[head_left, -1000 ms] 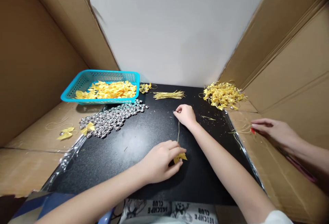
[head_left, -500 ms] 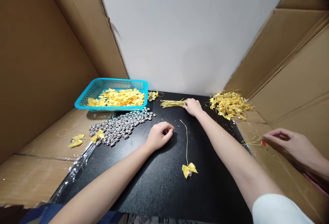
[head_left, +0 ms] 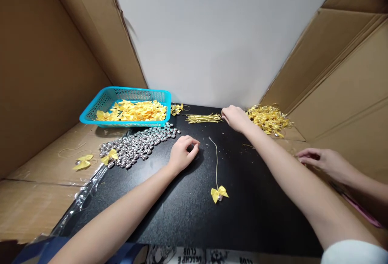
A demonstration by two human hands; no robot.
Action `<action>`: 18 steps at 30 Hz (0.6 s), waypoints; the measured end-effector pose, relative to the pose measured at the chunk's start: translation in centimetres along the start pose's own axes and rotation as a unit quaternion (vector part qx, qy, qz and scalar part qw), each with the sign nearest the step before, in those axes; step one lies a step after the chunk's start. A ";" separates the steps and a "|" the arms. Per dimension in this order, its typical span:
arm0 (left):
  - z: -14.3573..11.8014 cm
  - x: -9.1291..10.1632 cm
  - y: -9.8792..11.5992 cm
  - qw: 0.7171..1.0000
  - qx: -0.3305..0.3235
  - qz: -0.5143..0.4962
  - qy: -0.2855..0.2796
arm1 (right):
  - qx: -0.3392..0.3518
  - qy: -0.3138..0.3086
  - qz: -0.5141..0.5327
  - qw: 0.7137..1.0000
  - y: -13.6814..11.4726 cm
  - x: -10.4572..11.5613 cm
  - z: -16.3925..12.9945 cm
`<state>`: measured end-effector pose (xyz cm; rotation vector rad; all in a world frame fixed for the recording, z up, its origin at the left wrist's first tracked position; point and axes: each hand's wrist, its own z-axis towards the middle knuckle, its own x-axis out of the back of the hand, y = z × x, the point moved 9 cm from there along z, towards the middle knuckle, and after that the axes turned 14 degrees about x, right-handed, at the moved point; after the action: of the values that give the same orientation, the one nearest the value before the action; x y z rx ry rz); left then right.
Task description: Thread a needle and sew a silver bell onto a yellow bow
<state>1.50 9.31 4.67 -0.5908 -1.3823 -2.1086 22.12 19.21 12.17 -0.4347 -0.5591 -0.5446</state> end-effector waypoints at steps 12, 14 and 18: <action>-1.2 0.5 3.2 0.998 -0.051 0.038 -0.001 | 0.101 -0.227 -0.264 0.932 -11.0 0.7 -5.4; -1.7 -0.4 3.7 0.996 -0.051 0.036 -0.068 | 0.096 -0.221 -0.272 0.932 -12.3 1.0 -6.2; -3.4 -2.6 5.1 0.967 -0.106 0.044 -0.228 | 0.062 -0.180 -0.253 0.949 -13.7 2.0 -7.7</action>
<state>6.63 5.05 5.28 -1.2654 -1.3330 -2.1465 18.39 3.89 10.77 -0.2676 -1.0647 -0.9243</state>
